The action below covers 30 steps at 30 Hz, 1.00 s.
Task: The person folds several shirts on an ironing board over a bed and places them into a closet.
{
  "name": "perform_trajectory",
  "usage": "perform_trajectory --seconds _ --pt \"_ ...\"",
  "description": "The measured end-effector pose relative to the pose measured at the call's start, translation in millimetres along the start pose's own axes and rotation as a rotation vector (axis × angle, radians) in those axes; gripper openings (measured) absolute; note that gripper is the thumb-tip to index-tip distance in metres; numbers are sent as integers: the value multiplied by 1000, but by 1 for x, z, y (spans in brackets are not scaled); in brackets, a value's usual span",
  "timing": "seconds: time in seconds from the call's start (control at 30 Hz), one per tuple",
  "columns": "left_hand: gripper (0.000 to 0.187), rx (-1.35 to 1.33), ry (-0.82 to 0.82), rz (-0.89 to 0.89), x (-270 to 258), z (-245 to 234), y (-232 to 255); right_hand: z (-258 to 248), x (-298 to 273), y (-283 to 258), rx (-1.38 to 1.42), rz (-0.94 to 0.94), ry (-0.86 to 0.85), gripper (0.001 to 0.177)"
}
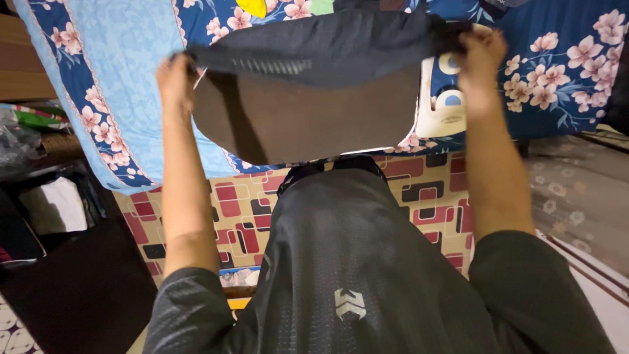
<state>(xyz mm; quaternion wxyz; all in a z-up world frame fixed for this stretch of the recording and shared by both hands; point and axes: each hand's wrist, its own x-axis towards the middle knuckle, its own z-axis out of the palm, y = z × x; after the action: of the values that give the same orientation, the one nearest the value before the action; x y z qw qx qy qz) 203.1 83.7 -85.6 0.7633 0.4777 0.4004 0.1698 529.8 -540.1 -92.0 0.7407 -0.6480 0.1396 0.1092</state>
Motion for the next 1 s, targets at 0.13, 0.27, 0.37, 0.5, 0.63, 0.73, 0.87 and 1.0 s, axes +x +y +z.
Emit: perform_trajectory --seconds 0.13,0.27,0.37,0.5,0.63,0.73,0.87,1.0 --pt "9 -159 -149 263 -18 36 93 25 -24 -101 105 -265 -193 22" --pt "17 -150 -229 421 -98 49 152 23 -96 -161 91 -338 -192 17" --pt "26 -73 -43 417 -156 35 141 -5 -135 -153 242 -337 -180 22" --pt "21 98 36 283 -209 -23 57 -49 -191 -94 -15 -240 65 28" --pt "28 28 144 49 -221 -76 -80 -86 -205 7 5 74 164 24" --pt "30 90 224 -18 -208 -108 -163 -104 -191 87 -28 215 132 26" --pt "28 341 285 128 -200 -103 -190 -100 -180 120 -193 237 238 27" --pt "55 957 370 497 -204 -78 -171 -71 -183 107 -1110 -567 329 46"
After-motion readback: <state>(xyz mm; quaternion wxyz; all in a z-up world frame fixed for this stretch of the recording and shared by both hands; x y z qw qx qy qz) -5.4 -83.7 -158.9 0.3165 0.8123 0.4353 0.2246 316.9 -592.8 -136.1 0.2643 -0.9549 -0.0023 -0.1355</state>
